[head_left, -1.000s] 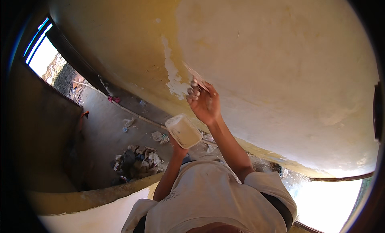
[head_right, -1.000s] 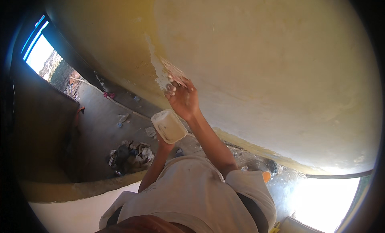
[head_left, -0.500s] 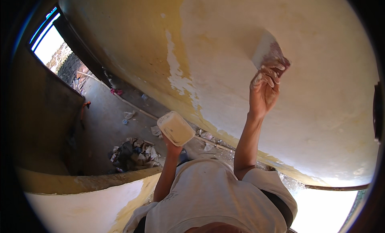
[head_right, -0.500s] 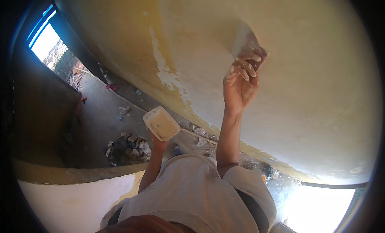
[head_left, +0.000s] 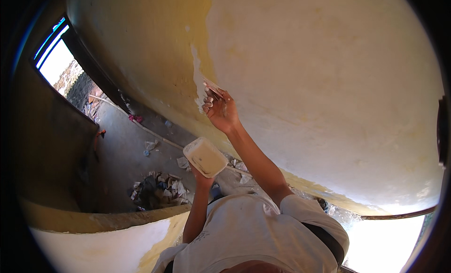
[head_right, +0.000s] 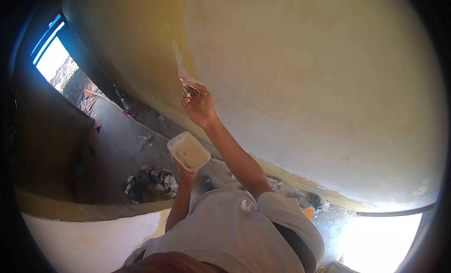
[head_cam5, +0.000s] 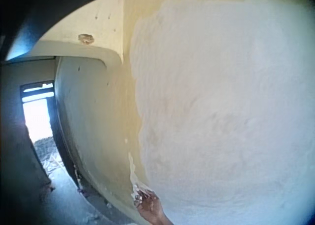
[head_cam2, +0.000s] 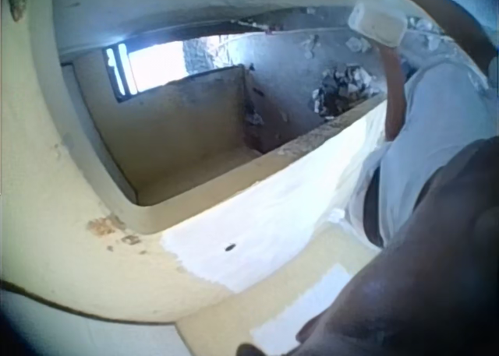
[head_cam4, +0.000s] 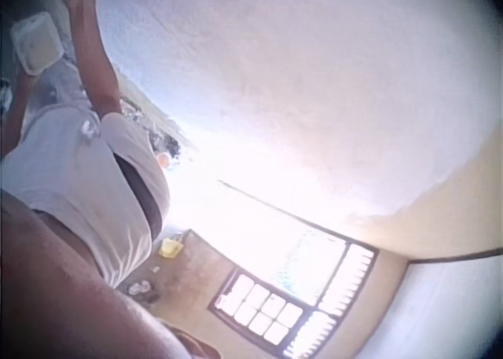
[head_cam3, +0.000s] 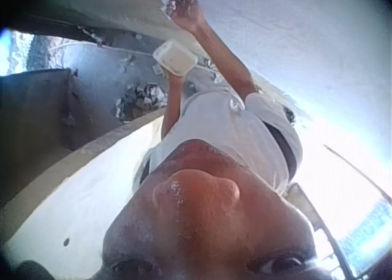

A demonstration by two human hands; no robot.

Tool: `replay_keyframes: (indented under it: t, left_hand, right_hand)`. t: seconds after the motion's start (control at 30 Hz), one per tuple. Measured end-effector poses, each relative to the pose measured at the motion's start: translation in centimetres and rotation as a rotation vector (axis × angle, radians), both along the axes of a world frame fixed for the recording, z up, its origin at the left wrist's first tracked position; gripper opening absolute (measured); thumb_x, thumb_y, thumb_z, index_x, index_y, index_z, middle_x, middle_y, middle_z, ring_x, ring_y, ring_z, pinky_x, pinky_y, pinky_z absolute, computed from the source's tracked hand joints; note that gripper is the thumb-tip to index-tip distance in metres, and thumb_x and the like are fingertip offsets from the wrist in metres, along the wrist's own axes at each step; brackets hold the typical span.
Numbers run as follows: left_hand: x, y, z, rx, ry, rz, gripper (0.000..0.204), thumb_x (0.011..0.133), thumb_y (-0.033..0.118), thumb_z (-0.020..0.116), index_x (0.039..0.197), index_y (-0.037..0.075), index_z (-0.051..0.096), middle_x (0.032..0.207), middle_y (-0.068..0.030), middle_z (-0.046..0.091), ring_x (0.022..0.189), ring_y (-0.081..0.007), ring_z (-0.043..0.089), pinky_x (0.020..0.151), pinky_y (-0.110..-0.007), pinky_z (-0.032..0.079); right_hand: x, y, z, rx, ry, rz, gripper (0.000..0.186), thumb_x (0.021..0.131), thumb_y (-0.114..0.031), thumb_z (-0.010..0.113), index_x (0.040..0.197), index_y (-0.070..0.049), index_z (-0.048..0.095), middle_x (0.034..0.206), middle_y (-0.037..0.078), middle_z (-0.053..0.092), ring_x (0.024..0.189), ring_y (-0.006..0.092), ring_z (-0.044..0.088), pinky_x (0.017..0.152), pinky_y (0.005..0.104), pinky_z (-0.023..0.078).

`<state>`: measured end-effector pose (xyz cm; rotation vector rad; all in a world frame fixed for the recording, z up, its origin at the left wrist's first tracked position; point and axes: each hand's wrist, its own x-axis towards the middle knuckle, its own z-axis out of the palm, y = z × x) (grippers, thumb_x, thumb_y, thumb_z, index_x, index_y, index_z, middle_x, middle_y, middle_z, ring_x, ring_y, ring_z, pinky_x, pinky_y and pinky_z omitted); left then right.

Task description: The person applies a white substance from a plastic container onto a damaged section of an interior wall using a hand-held scraper.

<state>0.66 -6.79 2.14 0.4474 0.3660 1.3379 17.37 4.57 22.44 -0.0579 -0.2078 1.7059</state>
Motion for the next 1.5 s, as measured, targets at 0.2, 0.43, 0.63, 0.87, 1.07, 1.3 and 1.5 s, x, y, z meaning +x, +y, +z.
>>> replay_keyframes:
  t: [0.2, 0.43, 0.63, 0.87, 1.07, 1.3, 1.5]
  left_hand:
    - [-0.9, 0.0, -1.5, 0.023, 0.039, -0.009, 0.052, 0.098, 0.04, 0.048, 0.144, 0.021, 0.032, 0.141, -0.0034, 0.045, 0.129, -0.0246, 0.047, 0.104, -0.05, 0.043]
    - [-2.1, 1.6, -2.2, -0.157, -0.046, -0.114, 0.056, 0.096, 0.058, 0.04, 0.141, 0.025, 0.04, 0.14, 0.0026, 0.048, 0.129, -0.023, 0.048, 0.106, -0.052, 0.039]
    - [-2.1, 2.8, -1.8, -0.134, -0.027, -0.124, 0.055, 0.096, 0.058, 0.04, 0.14, 0.025, 0.042, 0.137, 0.0021, 0.05, 0.127, -0.0232, 0.048, 0.106, -0.051, 0.039]
    - [-3.7, 4.9, -1.3, -0.271, -0.073, -0.187, 0.055, 0.096, 0.058, 0.04, 0.139, 0.023, 0.043, 0.137, -0.0006, 0.051, 0.126, -0.0247, 0.049, 0.106, -0.05, 0.039]
    - [-4.9, 7.6, 0.7, -0.29, -0.032, -0.218, 0.057, 0.096, 0.059, 0.04, 0.14, 0.022, 0.043, 0.136, -0.0013, 0.051, 0.124, -0.0257, 0.05, 0.104, -0.051, 0.041]
    - [-6.3, 9.6, -0.6, -0.297, -0.018, -0.32, 0.054, 0.096, 0.057, 0.042, 0.135, 0.02, 0.048, 0.13, 0.0002, 0.055, 0.118, -0.0228, 0.055, 0.099, -0.046, 0.047]
    - [-6.6, 10.5, -1.8, -0.343, -0.009, -0.413, 0.051, 0.096, 0.055, 0.043, 0.133, 0.02, 0.05, 0.128, 0.0006, 0.057, 0.116, -0.0221, 0.056, 0.099, -0.045, 0.047]
  right_hand:
    - [5.4, 1.5, 3.8, 0.244, 0.273, -0.086, 0.032, 0.095, -0.015, 0.046, 0.122, -0.006, 0.059, 0.102, 0.003, 0.061, 0.074, 0.0135, 0.048, 0.066, 0.0262, 0.044]
    - [11.9, -12.0, 10.6, 0.593, 0.746, -0.143, 0.026, 0.087, 0.003, 0.049, 0.111, -0.005, 0.055, 0.097, 0.003, 0.061, 0.071, 0.011, 0.047, 0.066, 0.0261, 0.04]
    - [9.8, -15.4, 7.8, 0.722, 0.495, -0.37, 0.016, 0.093, -0.006, 0.047, 0.108, -0.006, 0.052, 0.088, 0.001, 0.053, 0.068, 0.0091, 0.046, 0.06, 0.0243, 0.042]
    - [-2.0, -5.4, 4.0, 0.163, 0.116, -0.088, 0.023, 0.094, -0.017, 0.048, 0.109, 0.0, 0.056, 0.084, 0.003, 0.053, 0.065, 0.0119, 0.044, 0.061, 0.0247, 0.042]
    - [-1.4, 0.4, 7.8, 0.3, 0.179, -0.301, 0.028, 0.093, -0.013, 0.048, 0.116, -0.005, 0.06, 0.096, 0.005, 0.061, 0.073, 0.0144, 0.048, 0.067, 0.0263, 0.044]
    - [6.8, -10.2, 11.9, 0.759, 0.653, -0.45, 0.028, 0.084, 0.0, 0.047, 0.111, -0.002, 0.055, 0.092, 0.004, 0.057, 0.074, 0.0127, 0.047, 0.069, 0.0289, 0.04]
    - [5.2, -15.9, 6.8, 0.776, 0.342, -0.811, 0.02, 0.093, -0.005, 0.046, 0.112, 0.002, 0.051, 0.09, 0.005, 0.052, 0.071, 0.0117, 0.047, 0.066, 0.026, 0.044]
